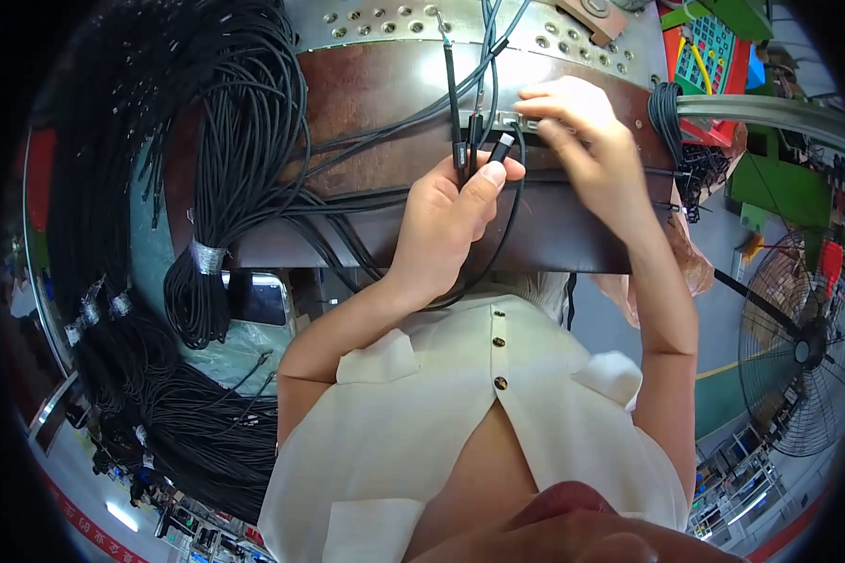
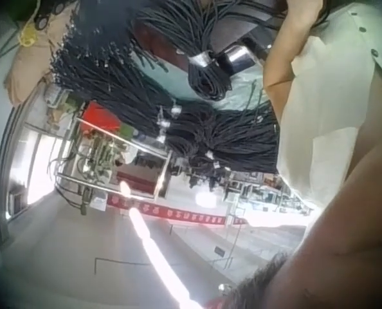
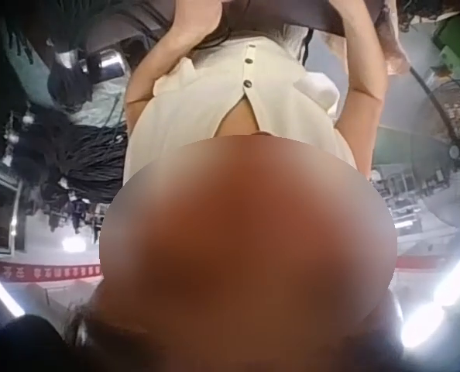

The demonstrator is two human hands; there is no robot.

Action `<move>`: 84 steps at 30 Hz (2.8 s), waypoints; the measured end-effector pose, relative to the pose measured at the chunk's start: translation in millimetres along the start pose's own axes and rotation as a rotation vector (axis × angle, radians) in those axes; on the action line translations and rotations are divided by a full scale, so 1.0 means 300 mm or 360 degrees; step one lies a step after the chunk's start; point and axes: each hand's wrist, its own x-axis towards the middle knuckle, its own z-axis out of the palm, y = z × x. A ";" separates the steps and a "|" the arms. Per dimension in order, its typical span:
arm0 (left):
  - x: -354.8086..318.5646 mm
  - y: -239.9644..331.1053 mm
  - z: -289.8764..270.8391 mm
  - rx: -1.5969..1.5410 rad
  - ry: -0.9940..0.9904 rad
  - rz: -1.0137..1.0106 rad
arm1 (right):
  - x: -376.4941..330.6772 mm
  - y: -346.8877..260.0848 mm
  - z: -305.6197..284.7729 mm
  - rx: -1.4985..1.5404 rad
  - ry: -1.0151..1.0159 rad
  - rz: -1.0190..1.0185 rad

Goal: The recorder is assembling and testing electrical wire harnesses by inserting connectors into a testing jig on a factory workbench.

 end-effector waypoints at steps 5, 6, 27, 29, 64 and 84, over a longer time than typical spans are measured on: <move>0.001 0.000 0.031 0.0250 -0.0112 0.0182 | 0.001 -0.150 -0.023 0.0884 -0.0024 0.0549; 0.002 0.007 0.038 0.0297 -0.0129 0.0210 | 0.001 -0.147 -0.030 0.0880 -0.0013 0.0550; 0.017 0.048 -0.026 0.0149 -0.0225 -0.0022 | -0.040 -0.128 0.004 0.0539 0.0393 0.0604; 0.023 0.040 -0.025 0.0036 -0.0286 -0.0064 | -0.044 -0.128 0.016 0.0605 0.0353 0.0500; -0.014 0.046 0.023 -0.0258 -0.0085 -0.0202 | 0.029 -0.013 -0.026 -0.1009 -0.0193 -0.0816; -0.083 0.176 0.050 0.0384 -0.0616 -0.0361 | -0.134 0.111 -0.014 -0.0138 0.0463 0.0024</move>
